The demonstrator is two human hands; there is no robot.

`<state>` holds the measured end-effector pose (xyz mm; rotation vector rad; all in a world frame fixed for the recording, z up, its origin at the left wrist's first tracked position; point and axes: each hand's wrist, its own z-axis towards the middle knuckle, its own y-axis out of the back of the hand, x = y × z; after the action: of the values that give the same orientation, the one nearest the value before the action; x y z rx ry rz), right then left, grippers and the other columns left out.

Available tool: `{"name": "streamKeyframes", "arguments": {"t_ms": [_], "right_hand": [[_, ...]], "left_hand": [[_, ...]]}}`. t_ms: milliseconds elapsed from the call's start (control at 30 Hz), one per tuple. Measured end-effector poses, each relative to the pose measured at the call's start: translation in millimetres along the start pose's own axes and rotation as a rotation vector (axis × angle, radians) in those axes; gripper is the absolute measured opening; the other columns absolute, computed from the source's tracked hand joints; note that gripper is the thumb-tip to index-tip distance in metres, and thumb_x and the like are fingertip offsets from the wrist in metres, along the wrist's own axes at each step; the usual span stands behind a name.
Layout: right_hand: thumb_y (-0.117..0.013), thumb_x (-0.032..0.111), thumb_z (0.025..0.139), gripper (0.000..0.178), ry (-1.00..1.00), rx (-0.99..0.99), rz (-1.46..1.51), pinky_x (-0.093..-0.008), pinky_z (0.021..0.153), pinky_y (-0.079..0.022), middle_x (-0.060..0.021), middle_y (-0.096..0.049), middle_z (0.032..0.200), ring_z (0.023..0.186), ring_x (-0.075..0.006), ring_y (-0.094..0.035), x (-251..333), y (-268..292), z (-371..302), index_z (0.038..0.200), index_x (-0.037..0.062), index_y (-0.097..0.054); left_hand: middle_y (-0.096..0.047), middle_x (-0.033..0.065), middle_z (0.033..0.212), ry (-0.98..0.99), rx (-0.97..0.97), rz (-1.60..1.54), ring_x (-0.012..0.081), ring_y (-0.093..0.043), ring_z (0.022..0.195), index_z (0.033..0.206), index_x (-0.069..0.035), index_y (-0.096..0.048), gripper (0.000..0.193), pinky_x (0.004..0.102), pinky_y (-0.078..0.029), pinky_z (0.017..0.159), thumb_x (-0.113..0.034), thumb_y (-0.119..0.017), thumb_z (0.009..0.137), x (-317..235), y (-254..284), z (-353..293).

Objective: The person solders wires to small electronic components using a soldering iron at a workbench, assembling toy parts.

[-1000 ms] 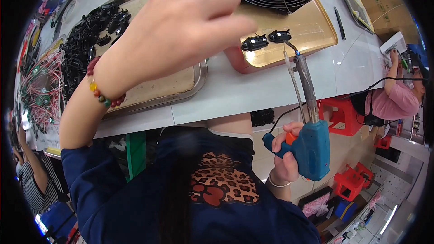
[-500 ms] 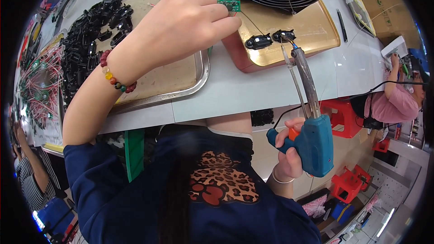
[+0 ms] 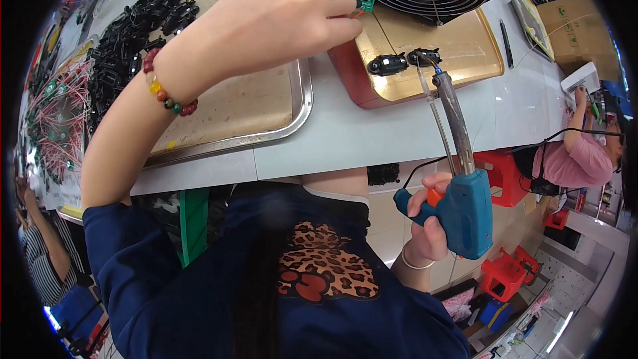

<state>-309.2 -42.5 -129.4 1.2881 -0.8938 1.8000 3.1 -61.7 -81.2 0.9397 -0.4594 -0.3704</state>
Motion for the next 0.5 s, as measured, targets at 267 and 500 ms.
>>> {"name": "streamKeyframes", "arguments": {"t_ms": [267, 500], "right_hand": [[-0.059, 0.015, 0.071, 0.045, -0.017, -0.001, -0.008, -0.0234, 0.049, -0.041, -0.0228, -0.049, 0.100, 0.054, -0.0160, -0.051, 3, 4, -1, 0.106, -0.0086, -0.042], [-0.059, 0.016, 0.072, 0.046, 0.004, 0.051, -0.019, -0.0232, 0.049, -0.040, -0.0227, -0.049, 0.101, 0.054, -0.0159, -0.051, 0, 5, 2, 0.106, -0.0092, -0.043]], "left_hand": [[-0.063, 0.0096, 0.082, 0.073, 0.077, -0.306, 0.0246, -0.060, 0.071, 0.091, -0.002, -0.063, 0.023, 0.0315, -0.049, 0.062, 0.000, -0.062, 0.068, -3, 14, 6], [-0.062, 0.0124, 0.081, 0.210, -0.006, -0.622, 0.0275, -0.060, 0.072, 0.092, -0.002, -0.062, 0.023, 0.0318, -0.048, 0.062, 0.003, -0.059, 0.070, -10, 3, 0]]}}
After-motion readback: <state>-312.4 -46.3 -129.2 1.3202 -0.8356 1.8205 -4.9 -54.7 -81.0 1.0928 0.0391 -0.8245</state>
